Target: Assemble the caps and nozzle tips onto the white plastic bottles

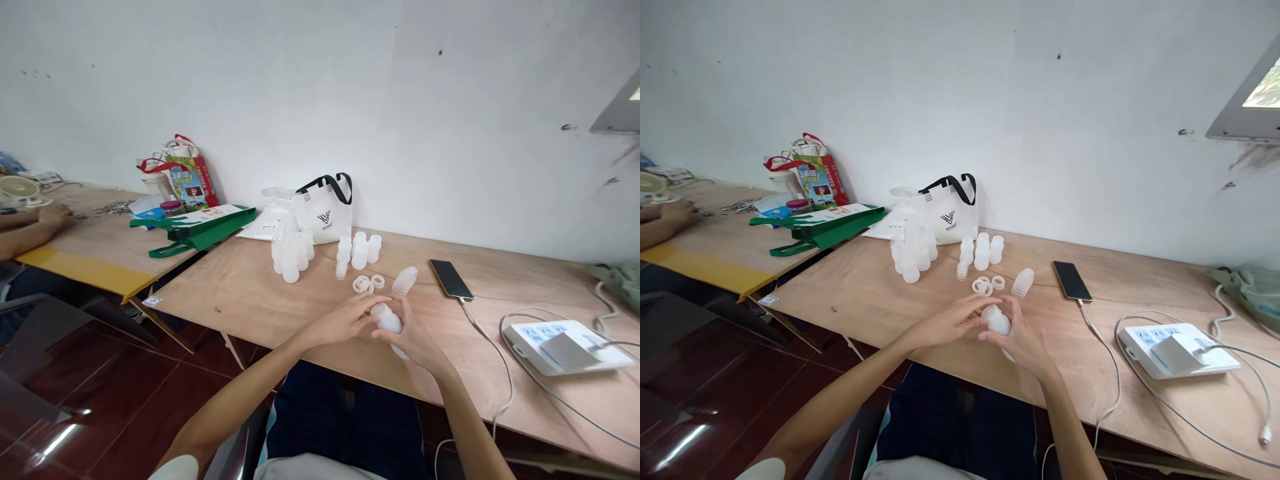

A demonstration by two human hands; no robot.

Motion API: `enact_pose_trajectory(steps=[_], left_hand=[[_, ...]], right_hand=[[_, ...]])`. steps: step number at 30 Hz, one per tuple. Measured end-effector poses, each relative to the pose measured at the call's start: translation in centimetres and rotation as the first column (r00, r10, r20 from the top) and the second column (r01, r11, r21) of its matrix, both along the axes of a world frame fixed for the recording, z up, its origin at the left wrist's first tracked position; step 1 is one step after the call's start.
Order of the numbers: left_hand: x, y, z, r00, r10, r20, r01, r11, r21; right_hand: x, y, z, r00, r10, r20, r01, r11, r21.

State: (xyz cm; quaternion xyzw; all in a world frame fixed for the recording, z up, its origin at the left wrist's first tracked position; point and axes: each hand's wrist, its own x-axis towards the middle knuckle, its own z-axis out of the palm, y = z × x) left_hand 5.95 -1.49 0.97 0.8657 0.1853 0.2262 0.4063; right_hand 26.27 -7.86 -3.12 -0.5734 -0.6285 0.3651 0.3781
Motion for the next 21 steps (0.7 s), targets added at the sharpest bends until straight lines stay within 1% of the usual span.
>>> enact_pose_trajectory(steps=[3,4,5,7,9,10,13,15,17,18,19,20,21], left_hand=[[0.5,0.0,0.4,0.984,0.166,-0.073,-0.166,0.986,-0.003],[0.6,0.1,0.4,0.976,0.193,-0.096,-0.195,0.981,-0.002],[0.6,0.2,0.4,0.974,0.196,-0.114,-0.197,0.980,0.004],[0.6,0.3,0.2,0.978,0.149,-0.146,-0.149,0.989,0.008],[0.5,0.4,-0.3,0.977,0.119,-0.177,-0.125,0.992,-0.021],[0.5,0.4,-0.6,0.972,0.141,-0.190,-0.153,0.987,-0.047],[0.9,1.0,-1.5,0.936,0.268,-0.228,-0.297,0.949,-0.105],[1.2,1.6,-1.8,0.915,0.317,-0.251,-0.358,0.923,-0.141],[1.2,2.4,-2.0,0.906,0.323,-0.273,-0.384,0.899,-0.211],[1.1,2.8,-2.0,0.906,0.324,-0.273,-0.390,0.889,-0.241],[0.9,3.1,-2.1,0.907,0.333,-0.259,-0.396,0.882,-0.255],[0.8,3.4,-2.2,0.905,0.360,-0.228,-0.411,0.880,-0.239],[0.5,3.6,-2.4,0.896,0.404,-0.186,-0.437,0.878,-0.194]], right_hand=[[0.1,0.0,-0.2,0.997,-0.012,0.080,0.007,0.998,0.054],[0.1,0.0,-0.3,0.992,-0.013,0.129,0.004,0.997,0.075],[0.1,0.0,-0.4,0.984,-0.021,0.178,0.005,0.996,0.093],[-0.1,-0.2,-0.4,0.965,-0.045,0.257,0.015,0.993,0.116],[-0.4,-0.3,-0.3,0.948,-0.058,0.314,0.018,0.992,0.129],[-0.6,-0.4,-0.3,0.938,-0.059,0.342,0.015,0.991,0.130],[-1.4,-0.4,-0.5,0.885,-0.080,0.458,0.012,0.989,0.149],[-1.8,-0.3,-0.8,0.798,-0.160,0.581,0.043,0.977,0.211],[-2.0,-0.2,-1.2,0.682,-0.279,0.676,0.075,0.946,0.315],[-2.0,-0.2,-1.4,0.641,-0.331,0.693,0.087,0.928,0.363],[-2.0,-0.2,-1.5,0.627,-0.369,0.686,0.099,0.912,0.399],[-1.9,-0.3,-1.4,0.642,-0.398,0.656,0.123,0.897,0.424],[-1.9,-0.4,-1.3,0.675,-0.421,0.606,0.162,0.886,0.435]])
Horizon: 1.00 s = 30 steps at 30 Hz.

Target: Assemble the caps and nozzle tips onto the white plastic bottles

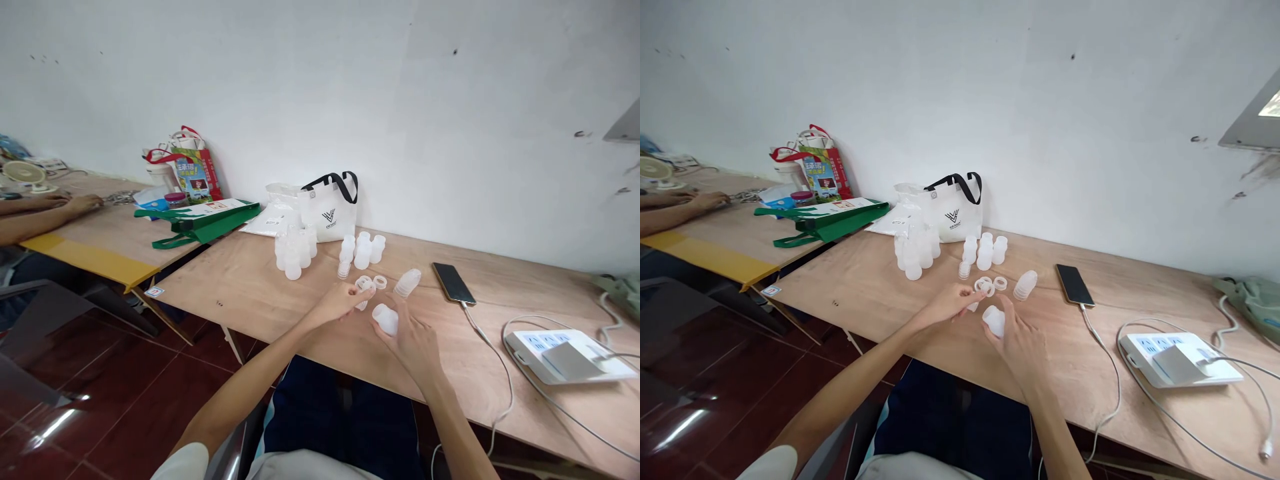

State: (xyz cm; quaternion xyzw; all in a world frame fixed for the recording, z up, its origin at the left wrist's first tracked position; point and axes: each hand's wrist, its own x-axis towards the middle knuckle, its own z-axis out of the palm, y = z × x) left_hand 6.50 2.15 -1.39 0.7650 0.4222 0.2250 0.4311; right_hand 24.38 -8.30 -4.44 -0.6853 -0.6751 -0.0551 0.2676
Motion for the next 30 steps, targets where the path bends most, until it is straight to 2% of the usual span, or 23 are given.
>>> enact_pose_trajectory(steps=[3,5,8,10,12,14,16,18,20,21,26,30], left_hand=[[-0.5,0.4,-1.0,0.997,0.080,0.000,-0.078,0.969,0.233],[-0.6,0.5,-2.0,0.995,0.062,-0.075,-0.035,0.947,0.318],[-0.5,0.6,-3.1,0.976,0.021,-0.218,0.053,0.943,0.327],[-0.4,0.6,-3.5,0.961,0.028,-0.275,0.060,0.950,0.307],[-0.3,0.5,-3.6,0.961,0.043,-0.273,0.041,0.955,0.295],[-0.4,0.5,-3.6,0.973,0.041,-0.228,0.029,0.954,0.298],[-0.7,0.5,-3.6,0.982,0.027,-0.186,0.031,0.952,0.303],[-1.3,0.5,-3.5,0.987,0.025,-0.157,0.024,0.952,0.305],[-2.3,0.5,-3.3,0.992,0.045,-0.116,-0.008,0.953,0.302],[-2.9,0.5,-3.2,0.994,0.053,-0.093,-0.023,0.954,0.299],[-6.7,0.6,-2.5,0.993,0.118,0.000,-0.111,0.942,0.318],[-9.5,0.9,-1.7,0.953,0.281,0.115,-0.304,0.883,0.359]], right_hand=[[0.1,-0.6,0.9,0.962,-0.028,-0.273,0.037,0.999,0.031],[0.3,-0.9,1.9,0.918,0.010,-0.395,0.016,0.998,0.062],[1.0,-0.3,4.2,0.909,0.149,-0.390,-0.088,0.982,0.170],[1.8,1.0,6.2,0.900,0.218,-0.376,-0.135,0.963,0.234],[3.1,3.0,8.3,0.882,0.201,-0.425,-0.099,0.963,0.249],[4.6,5.8,10.1,0.912,0.123,-0.392,-0.053,0.981,0.185],[6.3,9.0,11.0,0.939,0.069,-0.336,-0.031,0.993,0.116],[8.0,12.3,10.8,0.962,-0.009,-0.271,0.012,1.000,0.009],[9.3,15.2,9.9,0.969,-0.092,-0.229,0.057,0.986,-0.154],[9.8,16.4,9.3,0.966,-0.110,-0.232,0.065,0.979,-0.193],[10.2,19.5,6.6,0.955,-0.089,-0.283,-0.010,0.944,-0.331],[9.5,20.9,5.6,0.957,-0.066,-0.283,-0.047,0.925,-0.377]])
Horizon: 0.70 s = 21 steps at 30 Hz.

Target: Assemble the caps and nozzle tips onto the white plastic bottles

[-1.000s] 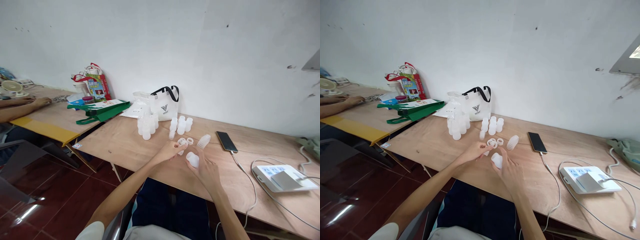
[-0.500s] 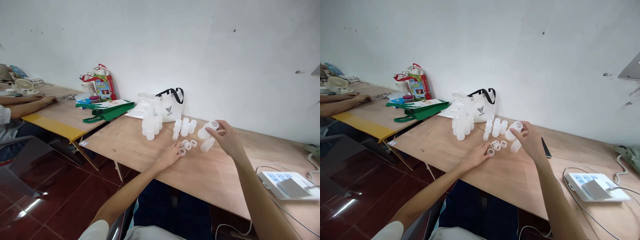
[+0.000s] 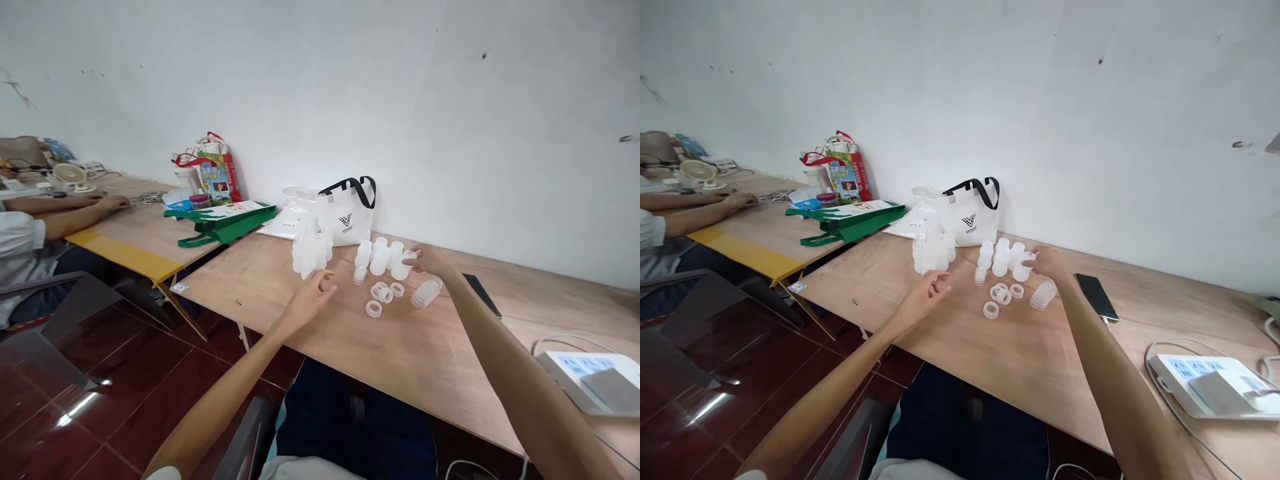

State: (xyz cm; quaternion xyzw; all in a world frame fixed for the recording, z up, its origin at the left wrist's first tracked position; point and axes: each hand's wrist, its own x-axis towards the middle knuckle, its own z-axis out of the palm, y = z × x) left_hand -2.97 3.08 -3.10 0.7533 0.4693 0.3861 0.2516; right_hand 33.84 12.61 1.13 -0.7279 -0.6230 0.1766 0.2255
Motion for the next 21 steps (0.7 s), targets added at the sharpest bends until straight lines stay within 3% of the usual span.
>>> enact_pose_trajectory(steps=[7,16,21], left_hand=[[-2.6,1.4,1.5,0.934,0.319,0.160,-0.331,0.943,0.049],[-3.2,4.0,-0.6,0.897,0.420,0.141,-0.438,0.888,0.140],[-2.7,5.5,-1.6,0.901,0.432,0.041,-0.433,0.892,0.127]], right_hand=[[-1.2,1.3,-0.6,0.998,-0.002,0.070,0.002,1.000,-0.001],[-1.7,-0.8,1.0,0.985,-0.012,0.172,-0.007,0.994,0.108],[-3.1,-4.4,2.7,0.985,0.026,0.169,-0.061,0.977,0.206]])
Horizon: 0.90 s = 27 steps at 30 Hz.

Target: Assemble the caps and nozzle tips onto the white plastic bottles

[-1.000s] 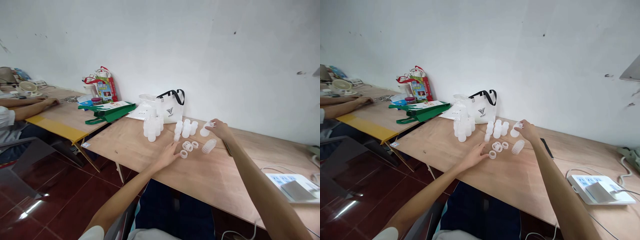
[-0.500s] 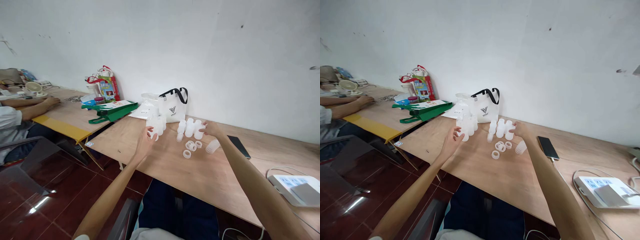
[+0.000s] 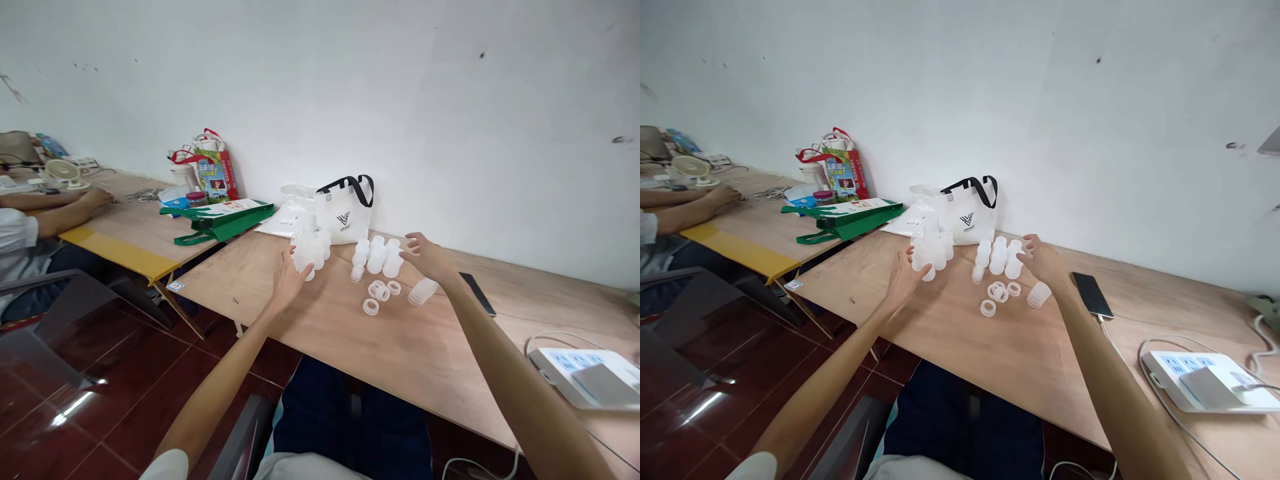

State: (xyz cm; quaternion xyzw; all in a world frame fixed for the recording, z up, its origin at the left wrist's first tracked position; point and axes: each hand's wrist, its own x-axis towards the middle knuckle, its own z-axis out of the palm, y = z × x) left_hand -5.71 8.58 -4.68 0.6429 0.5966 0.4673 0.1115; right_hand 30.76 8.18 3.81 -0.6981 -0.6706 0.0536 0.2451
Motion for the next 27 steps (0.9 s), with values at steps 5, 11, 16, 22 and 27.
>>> enact_pose_trajectory(steps=[5,11,16,22,27], left_hand=[[1.1,0.4,-0.1,0.990,0.040,-0.139,-0.049,0.997,-0.059],[2.5,-1.6,1.2,0.995,0.019,-0.099,-0.025,0.998,-0.051],[6.4,-7.3,3.6,0.889,-0.371,0.268,0.411,0.905,-0.108],[10.0,-12.6,5.2,0.575,-0.659,0.485,0.796,0.589,-0.143],[9.3,-12.5,5.3,0.447,-0.666,0.598,0.862,0.500,-0.087]], right_hand=[[-3.6,-6.5,-0.9,0.952,0.189,-0.241,-0.149,0.973,0.175],[-6.1,-12.9,-3.2,0.865,0.232,-0.445,-0.186,0.972,0.143],[-7.9,-15.4,-4.3,0.784,0.305,-0.541,-0.245,0.952,0.183],[-8.3,-17.0,-5.3,0.697,0.313,-0.645,-0.323,0.940,0.108],[-7.4,-17.6,-5.2,0.639,0.342,-0.689,-0.455,0.890,0.021]])
